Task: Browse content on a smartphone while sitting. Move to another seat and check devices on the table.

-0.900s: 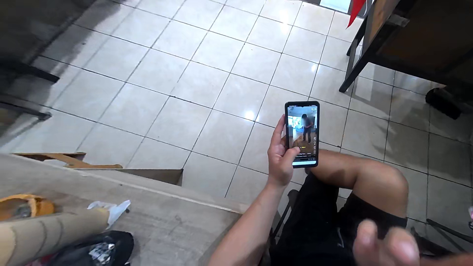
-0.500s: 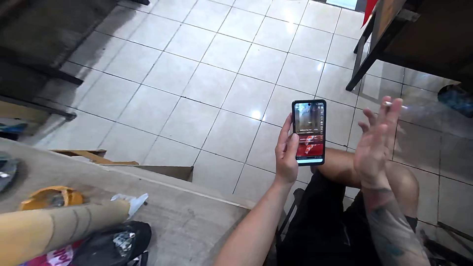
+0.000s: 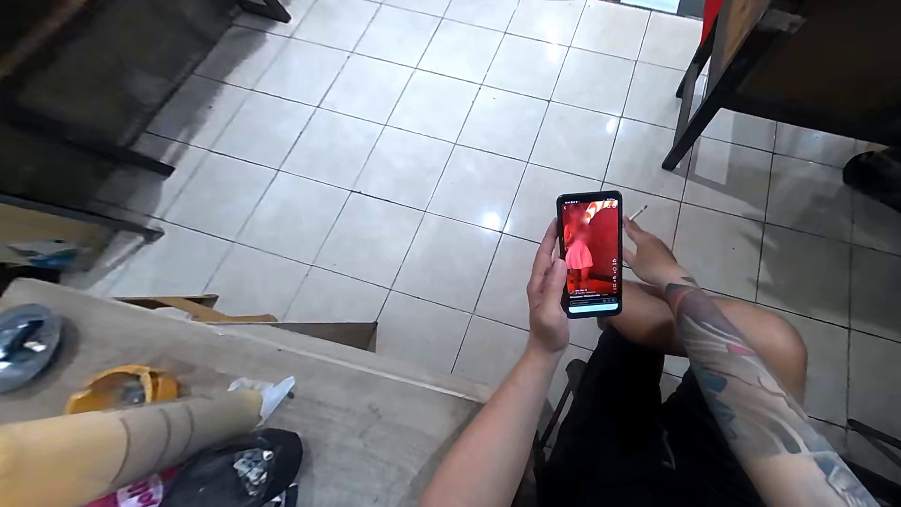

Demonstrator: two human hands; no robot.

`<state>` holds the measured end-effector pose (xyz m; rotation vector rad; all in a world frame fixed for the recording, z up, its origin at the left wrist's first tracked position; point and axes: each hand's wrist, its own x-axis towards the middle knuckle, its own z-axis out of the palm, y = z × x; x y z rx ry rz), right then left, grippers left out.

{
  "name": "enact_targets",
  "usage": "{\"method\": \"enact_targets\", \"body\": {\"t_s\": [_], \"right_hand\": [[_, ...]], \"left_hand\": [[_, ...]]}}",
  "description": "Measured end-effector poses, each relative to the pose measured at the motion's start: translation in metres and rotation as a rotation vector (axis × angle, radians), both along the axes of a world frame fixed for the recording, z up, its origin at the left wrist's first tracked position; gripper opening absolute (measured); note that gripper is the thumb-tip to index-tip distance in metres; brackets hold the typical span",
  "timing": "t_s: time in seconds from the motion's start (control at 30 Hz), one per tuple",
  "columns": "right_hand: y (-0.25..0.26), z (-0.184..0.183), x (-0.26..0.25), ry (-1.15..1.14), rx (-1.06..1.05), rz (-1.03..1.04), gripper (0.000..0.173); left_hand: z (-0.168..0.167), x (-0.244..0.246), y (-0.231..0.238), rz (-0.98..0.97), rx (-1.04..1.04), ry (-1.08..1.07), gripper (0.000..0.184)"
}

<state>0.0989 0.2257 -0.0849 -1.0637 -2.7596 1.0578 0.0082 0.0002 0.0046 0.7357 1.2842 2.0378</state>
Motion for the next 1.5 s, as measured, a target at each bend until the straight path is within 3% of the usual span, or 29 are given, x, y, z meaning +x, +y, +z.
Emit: {"method": "enact_targets", "body": {"t_s": [0.13, 0.5, 0.77, 1.5], "right_hand": [[-0.001, -0.027, 0.012, -0.167, 0.051, 0.081, 0.067], [0.002, -0.038, 0.013, -0.318, -0.087, 0.128, 0.059], [0.004, -0.045, 0.015, -0.385, -0.185, 0.084, 0.063], [0.003, -0.025, 0.012, -0.514, -0.248, 0.176, 0.07]], "left_hand": [[0.0, 0.0, 0.0, 0.01, 0.002, -0.005, 0.055], [-0.001, 0.002, -0.001, 0.007, -0.002, 0.015, 0.057], [0.0, 0.002, -0.002, -0.002, -0.004, -0.004, 0.057], [0.002, 0.002, -0.004, -0.001, -0.008, 0.037, 0.06]]}}
